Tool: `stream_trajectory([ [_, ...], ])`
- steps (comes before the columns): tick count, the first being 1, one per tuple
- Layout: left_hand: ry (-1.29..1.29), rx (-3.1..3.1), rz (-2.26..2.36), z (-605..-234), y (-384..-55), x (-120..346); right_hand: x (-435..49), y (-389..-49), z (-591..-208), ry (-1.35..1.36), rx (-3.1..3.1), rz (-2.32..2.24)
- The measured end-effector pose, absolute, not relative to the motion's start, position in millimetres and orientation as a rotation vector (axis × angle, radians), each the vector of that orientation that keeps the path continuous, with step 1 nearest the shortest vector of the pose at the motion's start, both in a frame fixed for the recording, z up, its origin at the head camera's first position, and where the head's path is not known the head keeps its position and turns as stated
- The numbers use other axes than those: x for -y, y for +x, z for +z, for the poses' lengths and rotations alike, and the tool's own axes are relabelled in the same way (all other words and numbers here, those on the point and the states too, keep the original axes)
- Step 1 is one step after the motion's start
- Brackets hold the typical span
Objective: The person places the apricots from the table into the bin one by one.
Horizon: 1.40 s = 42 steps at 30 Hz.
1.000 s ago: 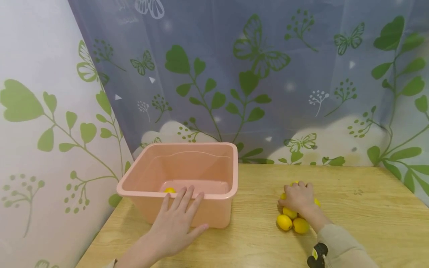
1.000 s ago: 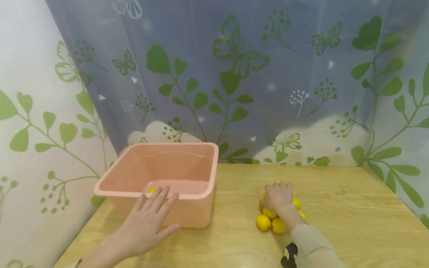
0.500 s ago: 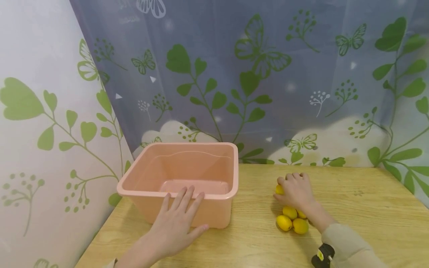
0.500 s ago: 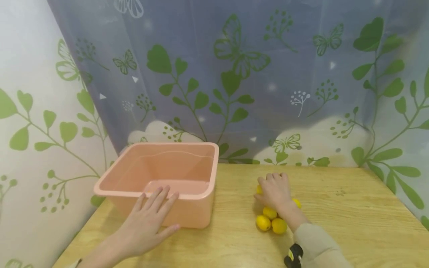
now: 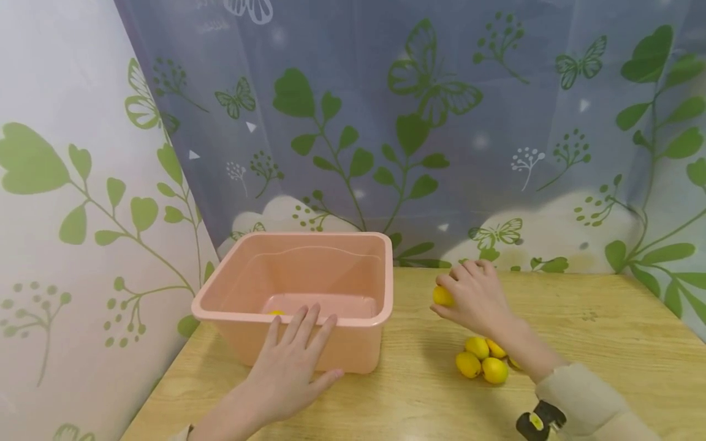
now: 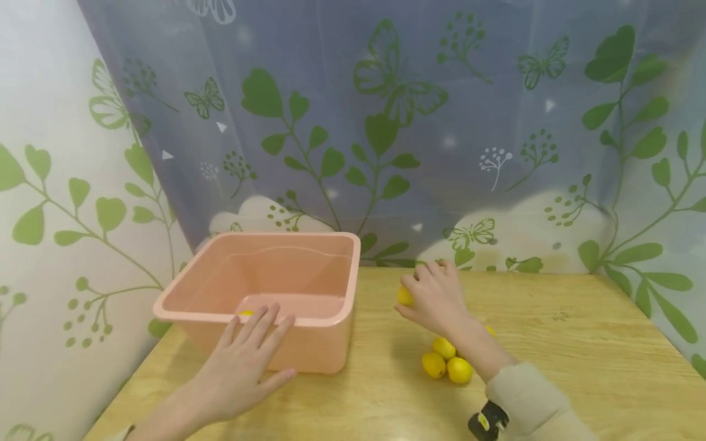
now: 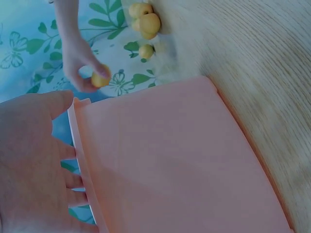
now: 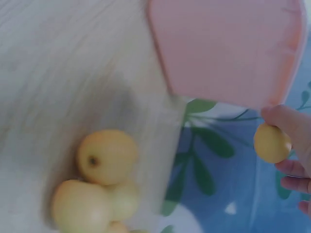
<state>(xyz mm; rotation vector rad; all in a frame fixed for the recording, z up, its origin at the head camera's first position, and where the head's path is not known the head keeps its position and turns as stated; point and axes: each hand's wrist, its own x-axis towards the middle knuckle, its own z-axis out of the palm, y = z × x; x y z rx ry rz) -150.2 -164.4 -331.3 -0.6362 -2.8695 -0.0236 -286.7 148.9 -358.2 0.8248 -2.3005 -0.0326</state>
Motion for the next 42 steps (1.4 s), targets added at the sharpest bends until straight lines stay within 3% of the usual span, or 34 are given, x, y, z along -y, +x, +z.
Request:
stream_trajectory([
  [24, -0.633, 2.857, -0.019, -332.6, -150.5, 165.9, -65.5, -272.5, -281.6, 0.987, 2.208, -0.017],
  [34, -0.645, 2.869, -0.006, -333.1, -150.3, 165.9, -25.5, -276.6, -286.3, 0.959, 2.389, -0.051],
  [42, -0.641, 2.860, 0.007, -332.4, -150.2, 165.7, -20.4, -275.5, -286.6, 0.904, 2.499, -0.062],
])
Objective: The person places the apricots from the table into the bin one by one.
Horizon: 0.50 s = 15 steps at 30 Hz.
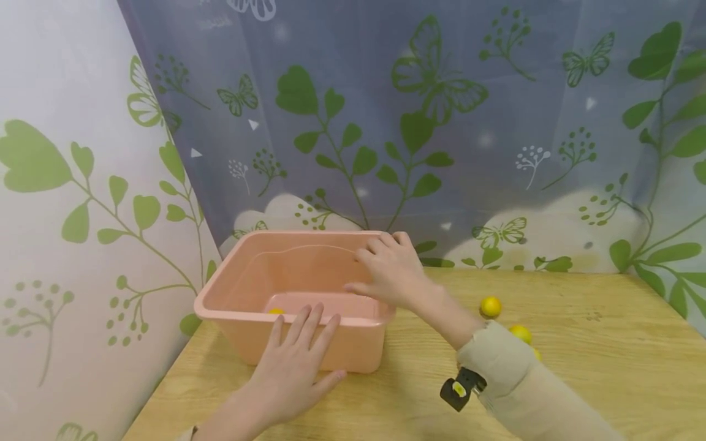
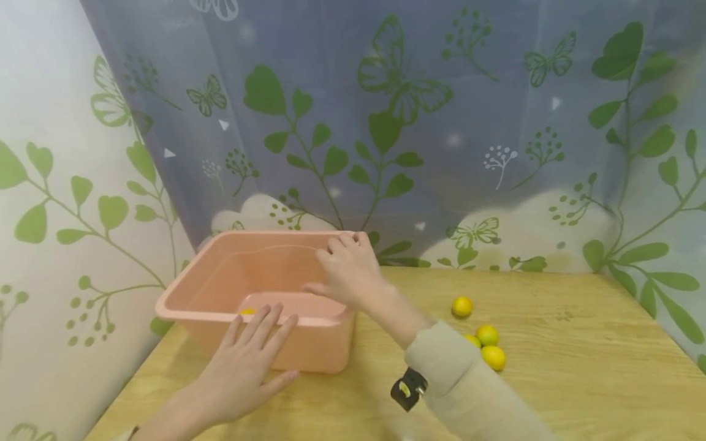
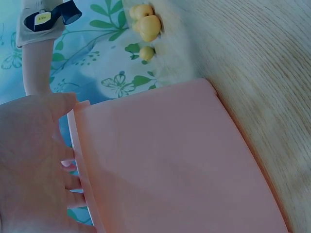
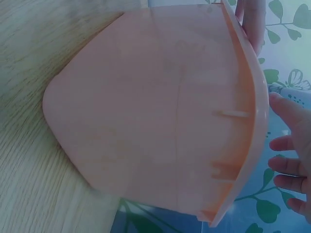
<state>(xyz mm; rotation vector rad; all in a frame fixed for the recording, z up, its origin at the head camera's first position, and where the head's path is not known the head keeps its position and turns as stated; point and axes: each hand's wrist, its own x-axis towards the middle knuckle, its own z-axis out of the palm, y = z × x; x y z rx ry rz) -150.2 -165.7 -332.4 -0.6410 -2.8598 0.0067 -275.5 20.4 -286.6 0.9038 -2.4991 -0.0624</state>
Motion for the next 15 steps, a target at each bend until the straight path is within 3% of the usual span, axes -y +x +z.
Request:
stream_trajectory([
  [15, -0.640, 2.852, -0.009, -333.5, -150.1, 165.5, -93.9, -271.6, -300.5, 0.900, 2.317, 0.167],
])
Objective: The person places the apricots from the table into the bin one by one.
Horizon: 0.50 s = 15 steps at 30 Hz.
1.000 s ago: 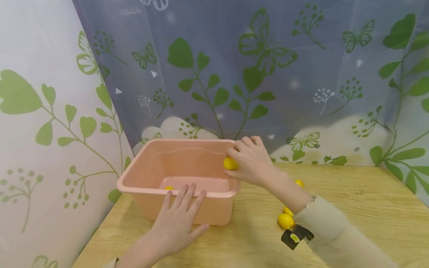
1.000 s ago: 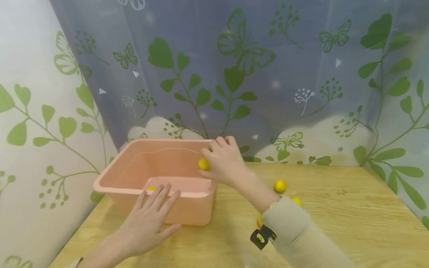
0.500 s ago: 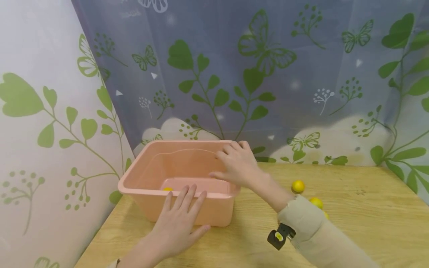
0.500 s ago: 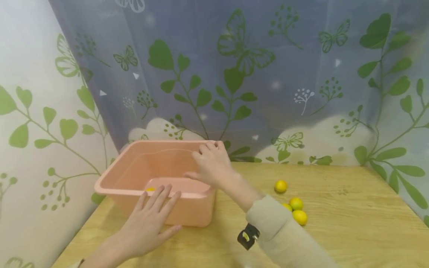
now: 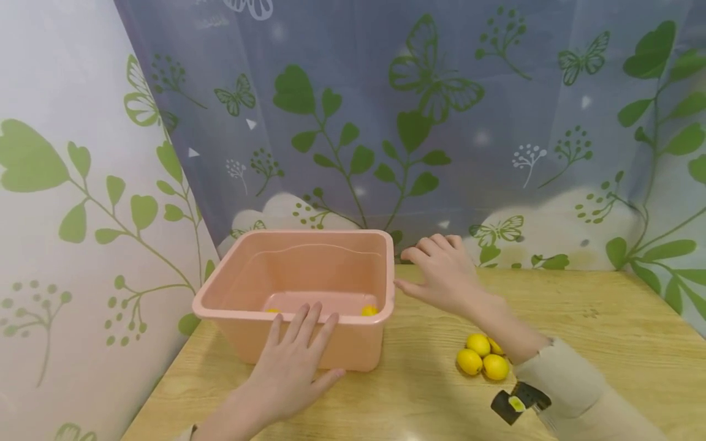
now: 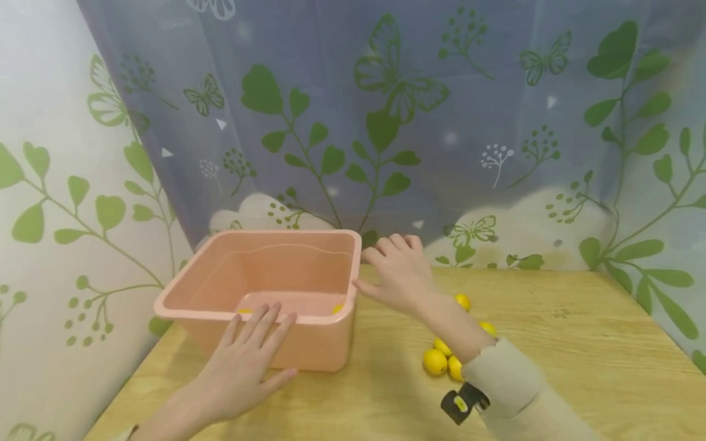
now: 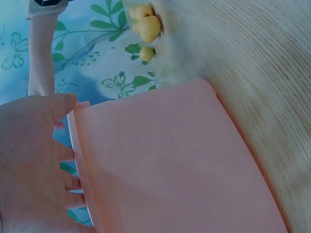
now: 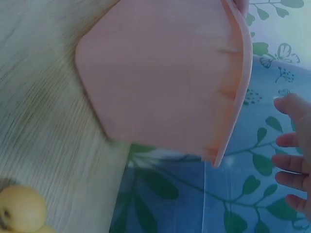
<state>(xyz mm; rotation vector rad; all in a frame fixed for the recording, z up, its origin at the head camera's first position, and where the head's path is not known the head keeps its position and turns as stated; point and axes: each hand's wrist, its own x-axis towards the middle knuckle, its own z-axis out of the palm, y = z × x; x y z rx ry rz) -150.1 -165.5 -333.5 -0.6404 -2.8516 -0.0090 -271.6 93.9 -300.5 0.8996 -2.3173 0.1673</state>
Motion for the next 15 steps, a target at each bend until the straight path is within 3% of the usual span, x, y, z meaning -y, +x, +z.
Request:
stream_trajectory([
  [15, -0.653, 2.825, 0.002, -335.5, -150.8, 166.0, -193.9, -264.5, -355.8, 0.772, 2.608, 0.065],
])
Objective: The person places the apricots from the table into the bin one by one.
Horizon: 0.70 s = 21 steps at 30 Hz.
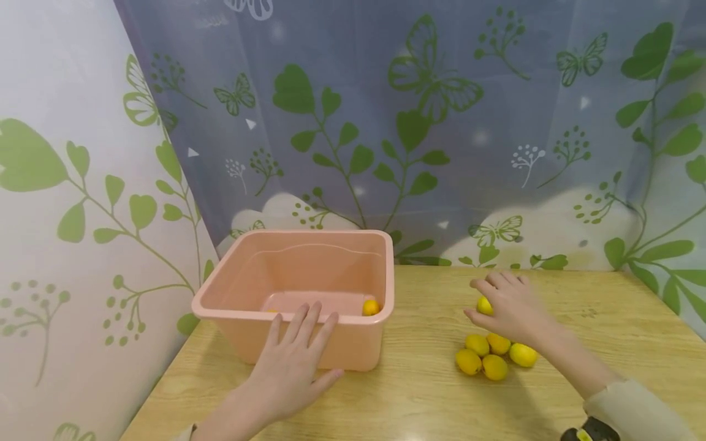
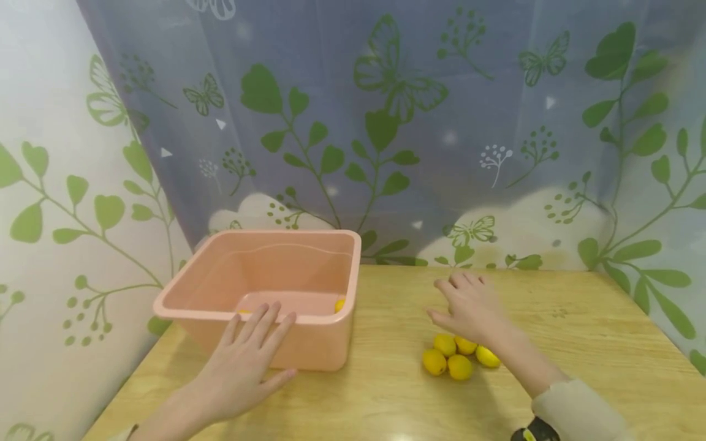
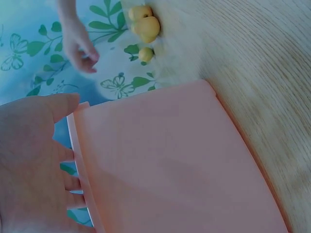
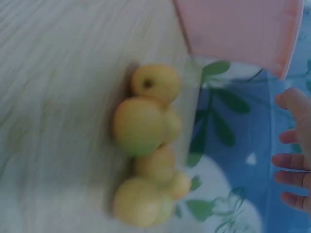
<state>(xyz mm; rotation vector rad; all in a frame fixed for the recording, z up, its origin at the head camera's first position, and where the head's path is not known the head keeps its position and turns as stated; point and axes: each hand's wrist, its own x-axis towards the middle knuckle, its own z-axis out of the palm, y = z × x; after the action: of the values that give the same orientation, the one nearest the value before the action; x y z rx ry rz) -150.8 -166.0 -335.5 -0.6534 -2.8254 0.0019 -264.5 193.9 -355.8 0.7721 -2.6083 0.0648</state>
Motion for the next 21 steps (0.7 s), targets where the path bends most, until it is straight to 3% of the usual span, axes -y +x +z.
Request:
stream_trajectory([
  [9, -0.652, 2.859, 0.001, -334.1, -150.4, 164.5, -250.3, -264.9, -389.4, 0.638, 2.731, -0.001],
  [21, -0.659, 2.855, 0.015, -334.9, -150.5, 165.2, -289.6, -262.6, -416.0, 0.623, 2.717, 0.000],
])
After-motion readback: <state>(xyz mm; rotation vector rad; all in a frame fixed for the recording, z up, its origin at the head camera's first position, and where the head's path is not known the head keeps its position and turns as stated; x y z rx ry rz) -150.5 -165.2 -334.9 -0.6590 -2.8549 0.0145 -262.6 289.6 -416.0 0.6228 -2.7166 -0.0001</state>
